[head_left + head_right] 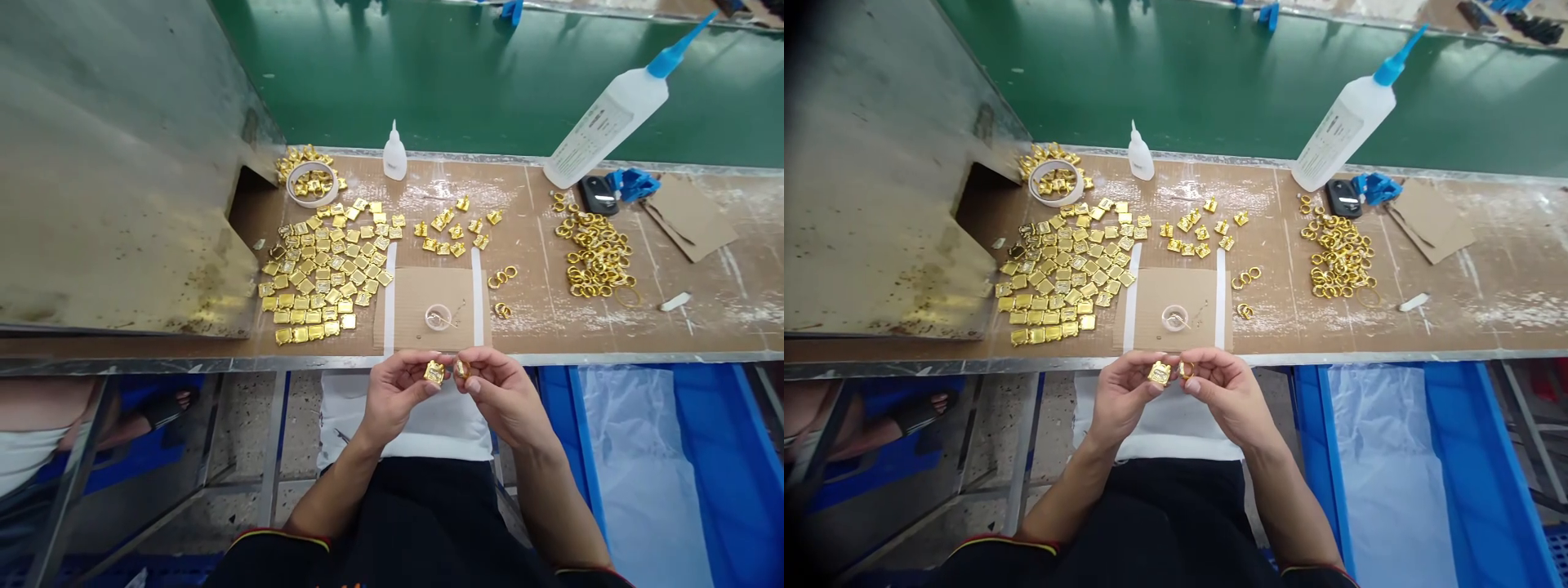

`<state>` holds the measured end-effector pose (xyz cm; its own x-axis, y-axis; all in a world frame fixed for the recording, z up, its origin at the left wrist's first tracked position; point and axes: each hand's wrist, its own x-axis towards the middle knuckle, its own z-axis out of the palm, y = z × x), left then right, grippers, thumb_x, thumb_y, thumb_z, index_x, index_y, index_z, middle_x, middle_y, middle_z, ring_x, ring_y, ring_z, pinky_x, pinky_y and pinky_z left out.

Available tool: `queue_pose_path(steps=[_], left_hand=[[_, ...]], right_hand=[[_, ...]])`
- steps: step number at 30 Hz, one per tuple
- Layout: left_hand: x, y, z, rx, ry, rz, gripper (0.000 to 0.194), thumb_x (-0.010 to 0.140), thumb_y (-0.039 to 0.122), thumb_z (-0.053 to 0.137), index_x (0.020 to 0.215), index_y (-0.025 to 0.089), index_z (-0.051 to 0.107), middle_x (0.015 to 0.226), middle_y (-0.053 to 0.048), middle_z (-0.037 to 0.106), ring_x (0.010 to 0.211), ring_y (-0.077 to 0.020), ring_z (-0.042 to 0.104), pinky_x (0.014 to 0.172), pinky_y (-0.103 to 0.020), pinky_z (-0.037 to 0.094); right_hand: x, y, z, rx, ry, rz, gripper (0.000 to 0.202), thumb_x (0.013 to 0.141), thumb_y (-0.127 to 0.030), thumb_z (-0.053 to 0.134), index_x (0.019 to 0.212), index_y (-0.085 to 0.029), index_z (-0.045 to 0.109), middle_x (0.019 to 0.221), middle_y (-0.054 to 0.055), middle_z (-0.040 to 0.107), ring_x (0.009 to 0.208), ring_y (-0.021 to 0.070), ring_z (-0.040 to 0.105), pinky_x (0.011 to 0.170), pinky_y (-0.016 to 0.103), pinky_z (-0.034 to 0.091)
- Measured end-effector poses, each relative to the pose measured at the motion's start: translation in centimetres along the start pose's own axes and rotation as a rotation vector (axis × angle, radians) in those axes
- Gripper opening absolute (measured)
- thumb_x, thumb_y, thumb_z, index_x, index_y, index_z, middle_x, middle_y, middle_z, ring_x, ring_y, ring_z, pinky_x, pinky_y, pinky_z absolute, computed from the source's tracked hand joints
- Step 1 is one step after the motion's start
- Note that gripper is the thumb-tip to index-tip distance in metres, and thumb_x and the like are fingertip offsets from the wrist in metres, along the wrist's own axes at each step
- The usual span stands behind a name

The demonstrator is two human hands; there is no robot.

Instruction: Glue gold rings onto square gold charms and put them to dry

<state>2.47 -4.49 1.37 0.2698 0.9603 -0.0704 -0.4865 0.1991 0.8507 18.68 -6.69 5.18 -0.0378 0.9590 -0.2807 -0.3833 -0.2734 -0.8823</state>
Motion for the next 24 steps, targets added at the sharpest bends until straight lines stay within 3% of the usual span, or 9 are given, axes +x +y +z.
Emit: queue_pose_path(steps=[6, 9, 14, 18, 24], left_hand=[[-0.2, 0.2, 0.2, 0.057, 0.015, 0.023, 0.030, 0.077, 0.032, 0.090, 0.101, 0.018, 0.081, 0.099, -0.011, 0.084, 0.085, -0.0227, 0.081, 0.078, -0.032, 0.067], [-0.3, 0.3, 0.2, 0.067, 0.016, 0.046, 0.027, 0.077, 0.029, 0.089, 0.102, 0.019, 0.081, 0.100, -0.010, 0.084, 0.088, -0.0220, 0.081, 0.079, -0.030, 0.068], [-0.4, 0.3, 0.0, 0.093, 0.029, 0.039, 0.029, 0.078, 0.031, 0.089, 0.103, 0.019, 0.081, 0.101, -0.010, 0.084, 0.092, -0.0236, 0.081, 0.082, -0.032, 0.068], [-0.6, 0.3, -0.1, 0.116, 0.018, 0.002, 0.032, 0.079, 0.036, 0.088, 0.104, 0.018, 0.081, 0.103, -0.011, 0.083, 0.095, -0.0250, 0.080, 0.083, -0.033, 0.068], [-0.6, 0.1, -0.3, 0.125, 0.041, 0.001, 0.033, 0.076, 0.038, 0.090, 0.102, 0.020, 0.082, 0.099, -0.010, 0.083, 0.090, -0.0233, 0.080, 0.079, -0.031, 0.067]], right_hand=[[0.0, 1.3, 0.0, -0.134, 0.078, -0.131, 0.038, 0.085, -0.060, 0.079, 0.087, -0.023, 0.079, 0.064, 0.001, 0.066, 0.056, 0.0148, 0.060, 0.056, 0.030, 0.056], [0.0, 1.6, 0.1, -0.179, 0.116, -0.215, 0.030, 0.089, -0.052, 0.078, 0.083, -0.023, 0.079, 0.078, 0.003, 0.071, 0.064, 0.0152, 0.065, 0.060, 0.029, 0.058], [-0.5, 0.8, 0.9, -0.304, 0.149, -0.236, 0.019, 0.092, -0.043, 0.077, 0.092, -0.024, 0.081, 0.071, 0.001, 0.072, 0.060, 0.0154, 0.067, 0.059, 0.029, 0.061], [-1.1, 0.5, 1.6, -0.424, 0.219, -0.339, 0.011, 0.090, -0.032, 0.079, 0.099, -0.025, 0.081, 0.085, 0.003, 0.078, 0.067, 0.0171, 0.072, 0.061, 0.029, 0.063], [-1.3, 0.5, 2.3, -0.637, 0.194, -0.438, 0.012, 0.093, -0.017, 0.072, 0.099, -0.025, 0.079, 0.093, 0.004, 0.080, 0.080, 0.0191, 0.076, 0.069, 0.029, 0.065]])
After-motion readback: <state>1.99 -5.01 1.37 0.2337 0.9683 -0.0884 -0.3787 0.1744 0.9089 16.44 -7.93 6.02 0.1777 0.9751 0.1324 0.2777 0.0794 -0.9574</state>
